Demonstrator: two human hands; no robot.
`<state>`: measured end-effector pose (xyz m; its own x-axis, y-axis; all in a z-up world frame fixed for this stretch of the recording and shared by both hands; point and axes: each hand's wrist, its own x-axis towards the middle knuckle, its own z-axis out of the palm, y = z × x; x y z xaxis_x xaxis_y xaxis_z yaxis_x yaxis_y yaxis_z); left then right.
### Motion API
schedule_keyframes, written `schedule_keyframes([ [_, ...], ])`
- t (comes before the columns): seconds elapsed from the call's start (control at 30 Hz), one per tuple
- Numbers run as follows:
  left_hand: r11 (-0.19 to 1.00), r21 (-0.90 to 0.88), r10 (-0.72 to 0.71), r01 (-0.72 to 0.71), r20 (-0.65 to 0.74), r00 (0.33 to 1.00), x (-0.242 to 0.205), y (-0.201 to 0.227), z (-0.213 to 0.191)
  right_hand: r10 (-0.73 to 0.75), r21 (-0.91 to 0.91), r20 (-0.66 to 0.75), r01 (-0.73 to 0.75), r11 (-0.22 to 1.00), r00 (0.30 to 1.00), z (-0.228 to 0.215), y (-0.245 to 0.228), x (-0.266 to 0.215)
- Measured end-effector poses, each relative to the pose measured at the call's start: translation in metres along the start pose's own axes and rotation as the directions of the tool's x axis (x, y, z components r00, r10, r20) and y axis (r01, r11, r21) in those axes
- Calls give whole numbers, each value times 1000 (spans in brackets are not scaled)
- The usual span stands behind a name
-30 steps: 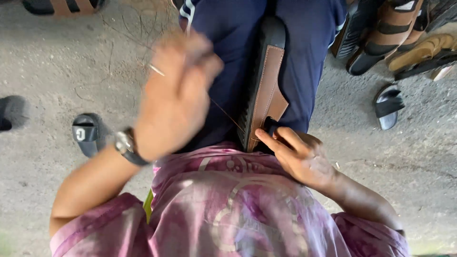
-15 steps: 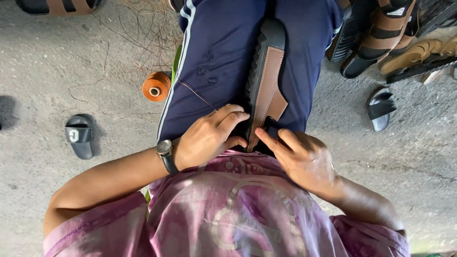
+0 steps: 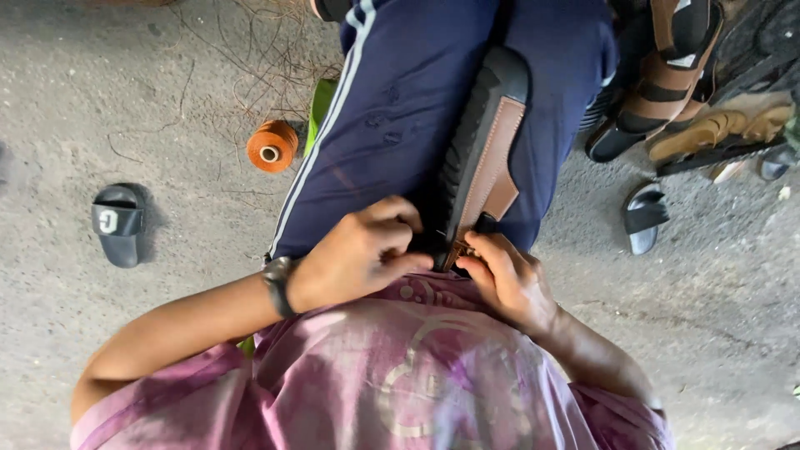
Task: Hand-sewing a leather upper strap to a rubber shoe sole using a needle and thick thread.
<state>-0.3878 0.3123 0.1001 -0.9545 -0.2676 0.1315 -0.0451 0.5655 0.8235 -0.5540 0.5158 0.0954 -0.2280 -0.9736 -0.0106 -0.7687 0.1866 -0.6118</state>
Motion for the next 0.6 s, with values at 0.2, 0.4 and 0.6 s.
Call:
schedule_keyframes([
  [0.2,284,-900,-322,331,235,917,-3,-2,10,0,160,-145,24,987,989,12,6,-11],
  [0.4,518,-637,-471,571,345,812,-1,0,33,-52,53,-13,53,997,999,-48,-30,16],
  [0.6,978,-207,-12,28,79,997,2,13,41,239,-534,349,-17,845,906,-102,-2,-18],
])
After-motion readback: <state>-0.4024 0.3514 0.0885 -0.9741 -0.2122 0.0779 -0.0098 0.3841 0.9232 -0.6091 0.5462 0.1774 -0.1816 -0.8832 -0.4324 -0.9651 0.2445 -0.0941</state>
